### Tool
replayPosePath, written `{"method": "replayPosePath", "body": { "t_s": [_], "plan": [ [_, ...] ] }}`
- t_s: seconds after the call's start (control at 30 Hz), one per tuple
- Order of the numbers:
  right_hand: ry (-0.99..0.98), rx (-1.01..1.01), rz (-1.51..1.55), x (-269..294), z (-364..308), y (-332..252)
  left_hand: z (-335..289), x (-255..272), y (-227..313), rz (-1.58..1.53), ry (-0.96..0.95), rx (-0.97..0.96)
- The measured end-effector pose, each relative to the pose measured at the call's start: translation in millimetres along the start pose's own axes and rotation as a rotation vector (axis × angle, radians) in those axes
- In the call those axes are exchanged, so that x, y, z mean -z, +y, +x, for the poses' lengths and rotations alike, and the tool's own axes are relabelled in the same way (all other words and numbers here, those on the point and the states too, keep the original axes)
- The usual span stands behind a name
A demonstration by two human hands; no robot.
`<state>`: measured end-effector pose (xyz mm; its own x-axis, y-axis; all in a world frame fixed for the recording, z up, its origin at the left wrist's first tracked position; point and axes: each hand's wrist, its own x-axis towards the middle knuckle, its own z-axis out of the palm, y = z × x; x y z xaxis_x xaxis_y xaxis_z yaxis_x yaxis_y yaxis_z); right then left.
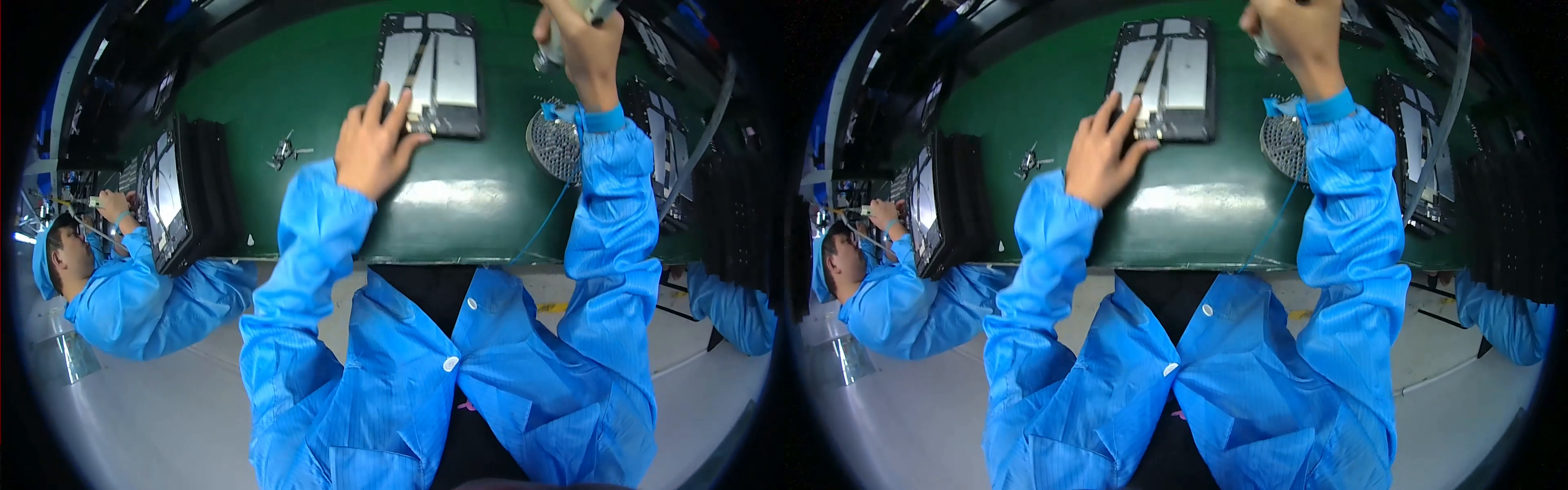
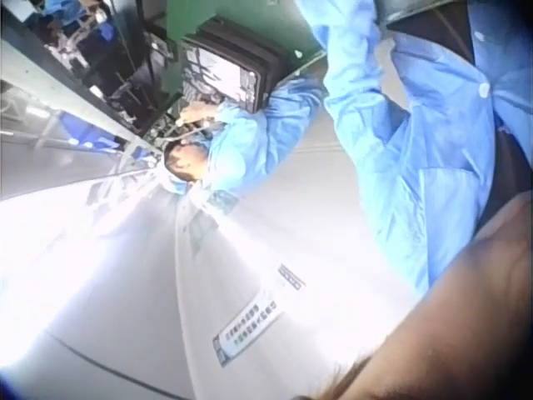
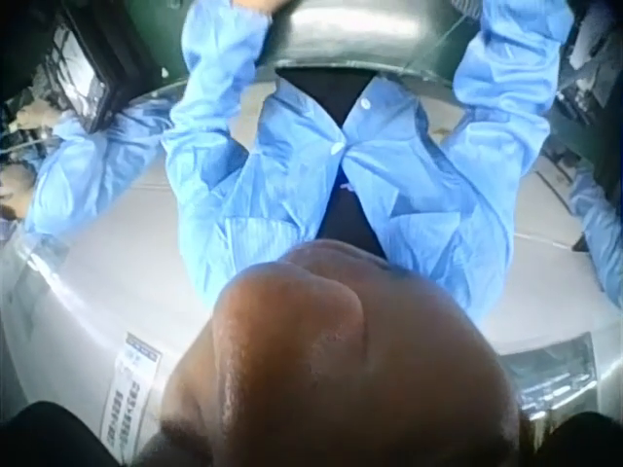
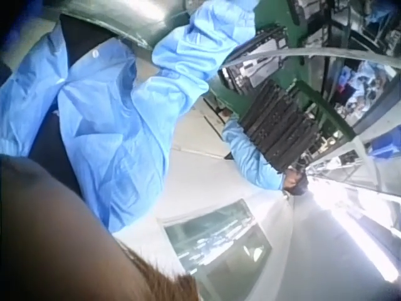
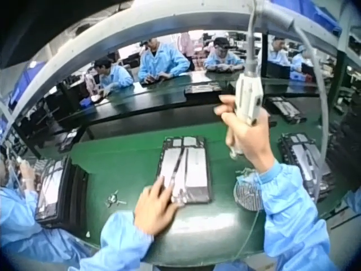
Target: Driving screws into electronic screen frames on an assembly line using an electric screwdriver.
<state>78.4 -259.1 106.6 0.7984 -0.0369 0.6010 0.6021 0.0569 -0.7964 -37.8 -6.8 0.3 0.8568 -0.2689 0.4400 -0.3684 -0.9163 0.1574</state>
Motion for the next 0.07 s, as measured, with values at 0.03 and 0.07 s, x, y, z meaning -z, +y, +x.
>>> {"method": "replayPosePath", "body": {
  "t_s": [0.03, 0.07],
  "plan": [
    [-0.022, 0.037, -0.1, 14, -2, 9, 22, -12, -17, 0.016, 0.003, 0.005],
    [-0.041, 0.076, -0.202, 25, -1, 13, 46, -17, -27, 0.02, -0.013, 0.033]
  ]
}}
